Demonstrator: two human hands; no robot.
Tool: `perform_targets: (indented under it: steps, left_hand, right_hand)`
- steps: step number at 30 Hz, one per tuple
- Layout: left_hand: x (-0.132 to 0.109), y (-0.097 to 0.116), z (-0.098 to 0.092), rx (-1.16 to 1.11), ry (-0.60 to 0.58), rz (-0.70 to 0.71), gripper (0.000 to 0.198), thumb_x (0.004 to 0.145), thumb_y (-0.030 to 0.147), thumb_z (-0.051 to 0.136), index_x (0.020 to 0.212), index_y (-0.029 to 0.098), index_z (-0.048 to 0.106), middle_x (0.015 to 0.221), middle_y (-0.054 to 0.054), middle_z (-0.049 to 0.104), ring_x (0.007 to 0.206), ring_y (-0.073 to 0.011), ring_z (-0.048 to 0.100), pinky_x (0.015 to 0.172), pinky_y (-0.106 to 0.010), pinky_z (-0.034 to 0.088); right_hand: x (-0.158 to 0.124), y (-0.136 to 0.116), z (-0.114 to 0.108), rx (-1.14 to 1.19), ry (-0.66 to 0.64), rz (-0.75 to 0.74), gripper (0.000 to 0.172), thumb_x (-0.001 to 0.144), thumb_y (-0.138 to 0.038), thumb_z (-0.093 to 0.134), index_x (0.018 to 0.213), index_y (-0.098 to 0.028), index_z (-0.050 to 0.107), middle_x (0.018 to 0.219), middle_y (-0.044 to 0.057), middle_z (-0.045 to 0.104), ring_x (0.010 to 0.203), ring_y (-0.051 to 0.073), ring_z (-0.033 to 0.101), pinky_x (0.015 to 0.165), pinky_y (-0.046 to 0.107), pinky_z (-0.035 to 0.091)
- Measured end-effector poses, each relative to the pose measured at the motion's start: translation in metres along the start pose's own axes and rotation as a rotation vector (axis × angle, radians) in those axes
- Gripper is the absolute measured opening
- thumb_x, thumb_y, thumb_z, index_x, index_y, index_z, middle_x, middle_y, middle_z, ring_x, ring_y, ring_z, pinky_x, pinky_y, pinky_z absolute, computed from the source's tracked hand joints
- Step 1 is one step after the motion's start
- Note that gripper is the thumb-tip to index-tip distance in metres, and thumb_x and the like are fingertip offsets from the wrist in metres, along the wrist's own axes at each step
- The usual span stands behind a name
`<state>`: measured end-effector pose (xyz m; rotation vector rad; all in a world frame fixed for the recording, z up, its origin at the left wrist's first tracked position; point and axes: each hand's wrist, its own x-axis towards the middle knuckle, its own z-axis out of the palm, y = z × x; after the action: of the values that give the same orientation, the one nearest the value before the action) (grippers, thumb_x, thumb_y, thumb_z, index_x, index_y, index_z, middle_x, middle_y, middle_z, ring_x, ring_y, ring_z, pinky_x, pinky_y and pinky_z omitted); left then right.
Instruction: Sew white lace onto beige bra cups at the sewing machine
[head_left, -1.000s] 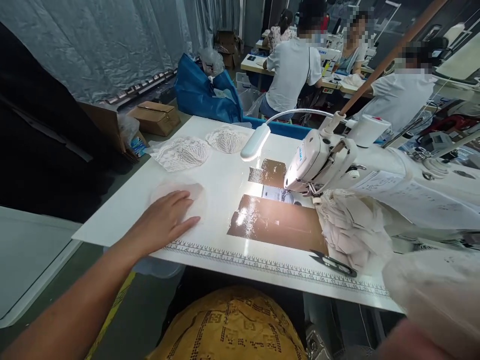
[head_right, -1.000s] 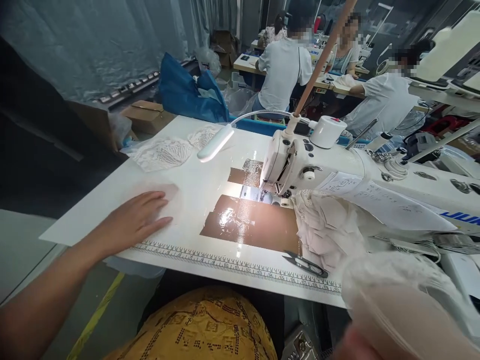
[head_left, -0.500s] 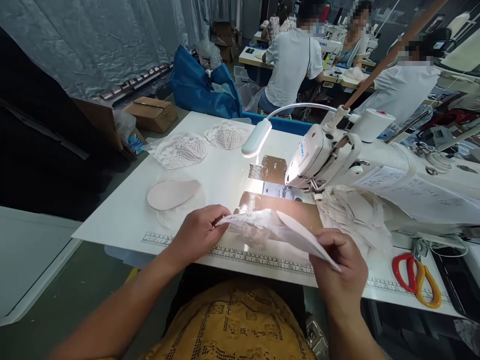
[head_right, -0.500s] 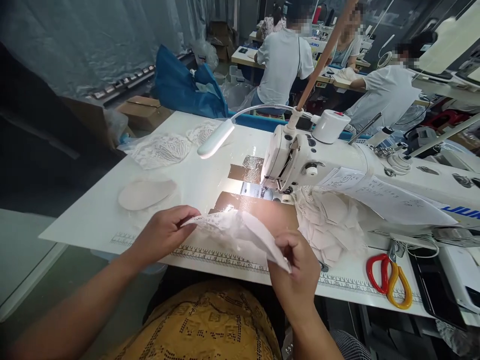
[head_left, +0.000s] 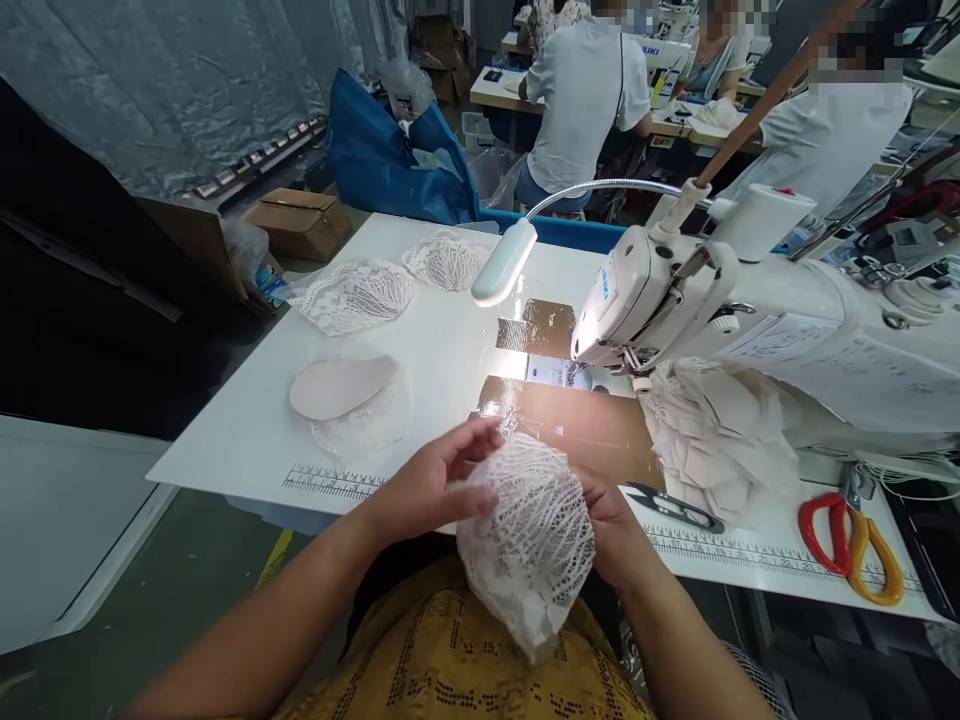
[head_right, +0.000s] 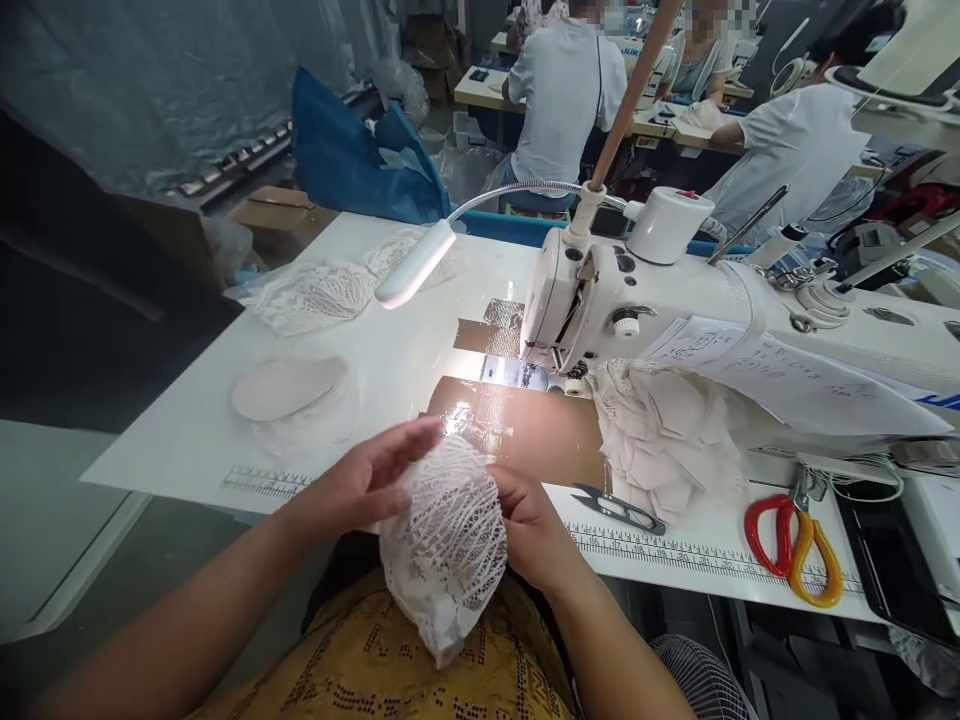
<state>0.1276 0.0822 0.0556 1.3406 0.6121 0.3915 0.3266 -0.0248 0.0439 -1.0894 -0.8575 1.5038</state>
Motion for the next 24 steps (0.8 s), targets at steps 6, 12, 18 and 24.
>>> perform_targets:
  steps: [6,12,18,24]
  left_hand:
    - [0.000,-0.007,0.005,-0.120,-0.056,-0.068,0.047,0.077,0.031,0.070,0.119,0.013,0.057,0.102,-0.009,0.067,0.091,-0.0224,0.064,0.081,-0.034,0.052]
    - [-0.001,-0.007,0.007,-0.111,0.032,-0.041,0.033,0.078,0.025,0.070,0.109,0.014,0.061,0.097,-0.007,0.068,0.092,-0.0220,0.064,0.082,-0.034,0.052]
    - [-0.001,-0.006,0.013,-0.215,0.074,0.009,0.025,0.082,0.025,0.070,0.104,0.016,0.062,0.095,-0.004,0.068,0.089,-0.0169,0.063,0.081,-0.028,0.050]
    - [0.006,-0.010,0.020,-0.557,0.228,-0.098,0.029,0.084,0.033,0.067,0.107,0.016,0.061,0.101,-0.008,0.067,0.090,-0.0193,0.063,0.074,-0.027,0.051]
  right_hand:
    - [0.004,0.005,-0.005,0.022,0.339,-0.160,0.033,0.070,-0.032,0.080,0.075,-0.022,0.049,0.063,-0.007,0.050,0.053,0.008,0.042,0.049,0.016,0.036]
    - [0.008,0.003,-0.013,-0.140,0.262,-0.147,0.026,0.085,-0.046,0.063,0.088,-0.020,0.064,0.082,0.002,0.064,0.070,0.014,0.056,0.066,0.025,0.045]
    - [0.009,-0.005,-0.011,-0.290,0.217,-0.137,0.033,0.081,-0.052,0.064,0.084,-0.019,0.067,0.084,0.003,0.065,0.080,0.020,0.059,0.075,0.030,0.048]
    - [0.014,-0.003,-0.007,-0.139,0.268,-0.215,0.018,0.080,-0.039,0.069,0.081,-0.021,0.070,0.083,0.002,0.066,0.077,0.018,0.059,0.071,0.028,0.049]
